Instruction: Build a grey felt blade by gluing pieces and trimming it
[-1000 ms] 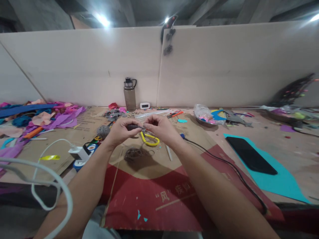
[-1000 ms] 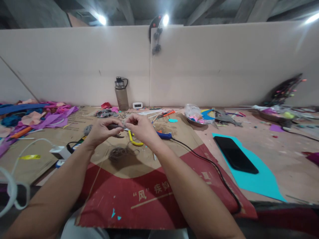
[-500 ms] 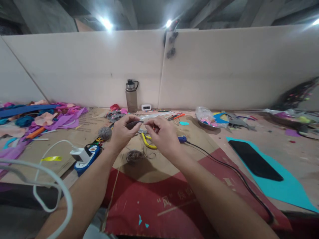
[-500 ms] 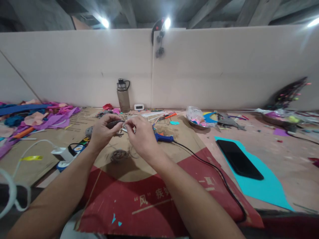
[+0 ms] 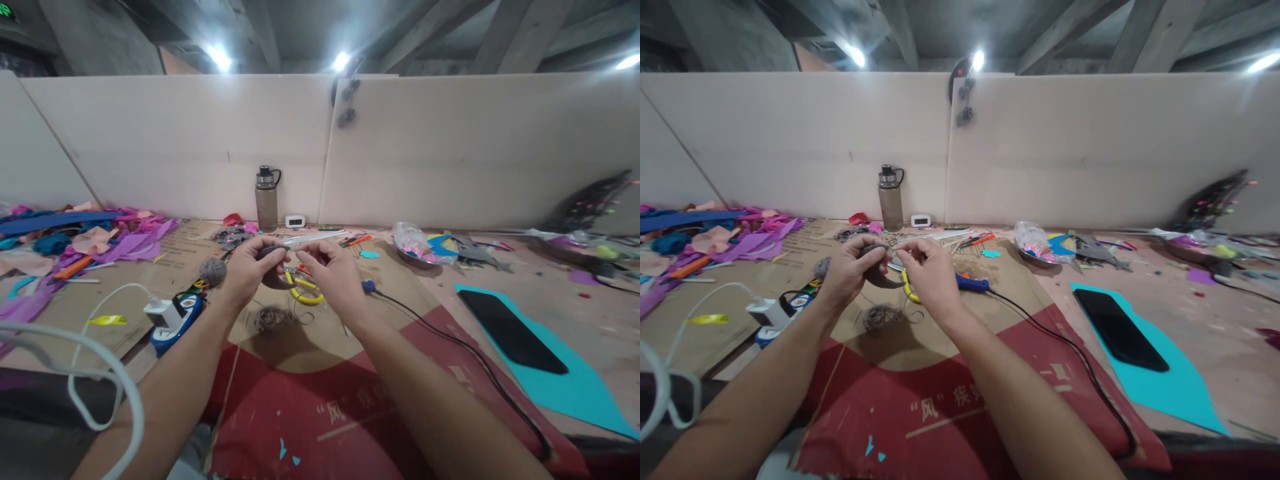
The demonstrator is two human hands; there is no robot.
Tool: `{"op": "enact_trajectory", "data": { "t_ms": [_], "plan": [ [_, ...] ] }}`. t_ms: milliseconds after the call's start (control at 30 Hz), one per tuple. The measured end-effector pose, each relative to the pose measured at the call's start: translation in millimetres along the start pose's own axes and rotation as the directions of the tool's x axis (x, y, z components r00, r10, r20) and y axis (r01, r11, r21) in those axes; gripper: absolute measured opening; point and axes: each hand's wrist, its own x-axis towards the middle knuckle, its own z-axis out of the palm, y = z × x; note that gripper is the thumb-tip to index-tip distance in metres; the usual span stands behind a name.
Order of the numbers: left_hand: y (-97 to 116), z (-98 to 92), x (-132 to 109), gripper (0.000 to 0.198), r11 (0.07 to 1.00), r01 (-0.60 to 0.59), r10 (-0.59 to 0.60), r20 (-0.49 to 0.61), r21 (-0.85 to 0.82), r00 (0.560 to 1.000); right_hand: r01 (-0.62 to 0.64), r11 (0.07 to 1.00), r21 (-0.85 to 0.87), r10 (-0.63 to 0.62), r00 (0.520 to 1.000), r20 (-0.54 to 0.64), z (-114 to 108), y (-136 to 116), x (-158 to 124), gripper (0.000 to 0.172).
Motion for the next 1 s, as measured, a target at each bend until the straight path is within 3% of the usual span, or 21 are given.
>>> {"op": "enact_trajectory", "data": {
  "t_ms": [200,433,600,733,867,1000],
  "plan": [
    [-2,0.8,-1,0.025,0.999,0.028,-0.028,0.036,0.02,0.999,-0.181,0.948,0.262,0.157,0.981,0.111,3,4,3,0.015],
    [-5,3.6,-1,0.023,0.998,0.043,-0.043,-0.02,0.035,0.999,-0.216,0.945,0.245,0.184,0.972,0.148,6,4,2,0.016],
    [-6,-1.0,-1,0.02,0.997,0.036,-0.037,0.016,0.063,0.999,-0.208,0.94,0.269,0.18,0.975,0.127,3,4,4,0.017],
    [-3,-5.9,1,0.014,0.959,-0.122,0.091,0.129,0.257,0.987,-0.151,0.973,0.176,0.126,0.981,0.148,-3,0,5,0.016],
    [1,-5.8,2,0.003,0.835,-0.364,0.277,0.256,0.413,0.926,-0.082,0.993,0.083,0.061,0.973,0.224,-11,-3,4,0.014],
    [0,-3.2,3,0.005,0.761,-0.434,0.341,0.273,0.482,0.9,-0.019,1.0,0.0,0.018,0.965,0.261,-13,-6,2,0.012]
  ]
}}
